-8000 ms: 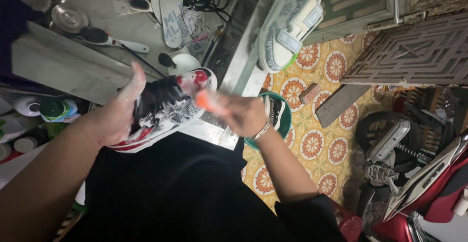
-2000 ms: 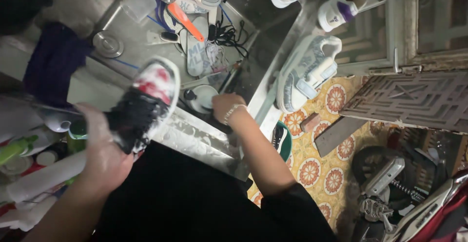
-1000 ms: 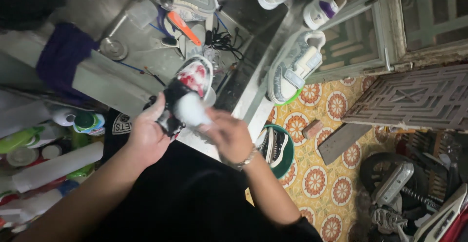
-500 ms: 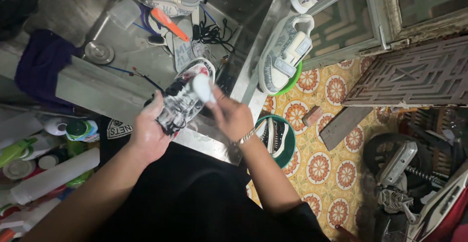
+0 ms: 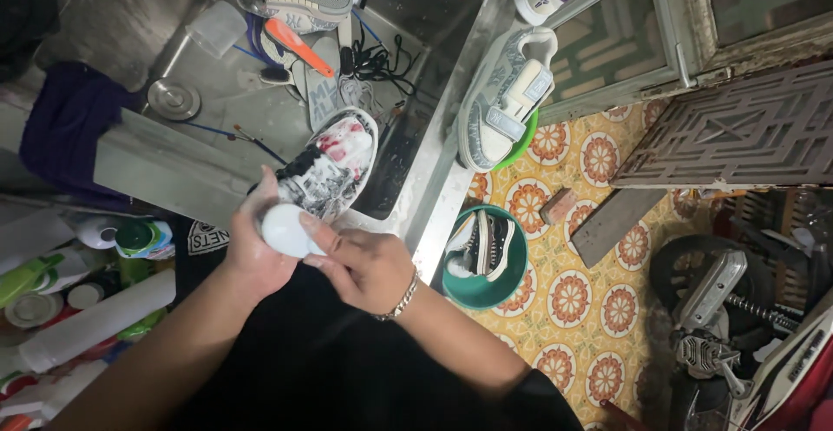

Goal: The recorder is cleaning various pairs of sneakers in a sink using soap, water, and brushes.

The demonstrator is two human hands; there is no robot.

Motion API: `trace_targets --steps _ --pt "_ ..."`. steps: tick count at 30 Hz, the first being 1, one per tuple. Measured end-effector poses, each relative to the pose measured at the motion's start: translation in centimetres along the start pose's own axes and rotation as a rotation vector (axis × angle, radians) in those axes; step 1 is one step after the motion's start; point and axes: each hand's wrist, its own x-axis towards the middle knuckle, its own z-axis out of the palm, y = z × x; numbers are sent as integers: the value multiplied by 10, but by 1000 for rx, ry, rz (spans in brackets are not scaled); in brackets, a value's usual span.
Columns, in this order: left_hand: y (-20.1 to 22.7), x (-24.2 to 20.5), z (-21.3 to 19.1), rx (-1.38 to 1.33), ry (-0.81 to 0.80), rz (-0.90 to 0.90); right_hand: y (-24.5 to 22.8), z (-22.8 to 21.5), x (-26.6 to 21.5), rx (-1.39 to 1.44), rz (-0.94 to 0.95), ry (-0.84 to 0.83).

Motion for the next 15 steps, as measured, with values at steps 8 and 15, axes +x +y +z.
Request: trace_targets --steps 8,15 --pt "14 -3 68 114 264 -60 1 0 9 -30 41 -20" --pt "0 3 15 126 62 8 17 -11 32 58 40 -9"
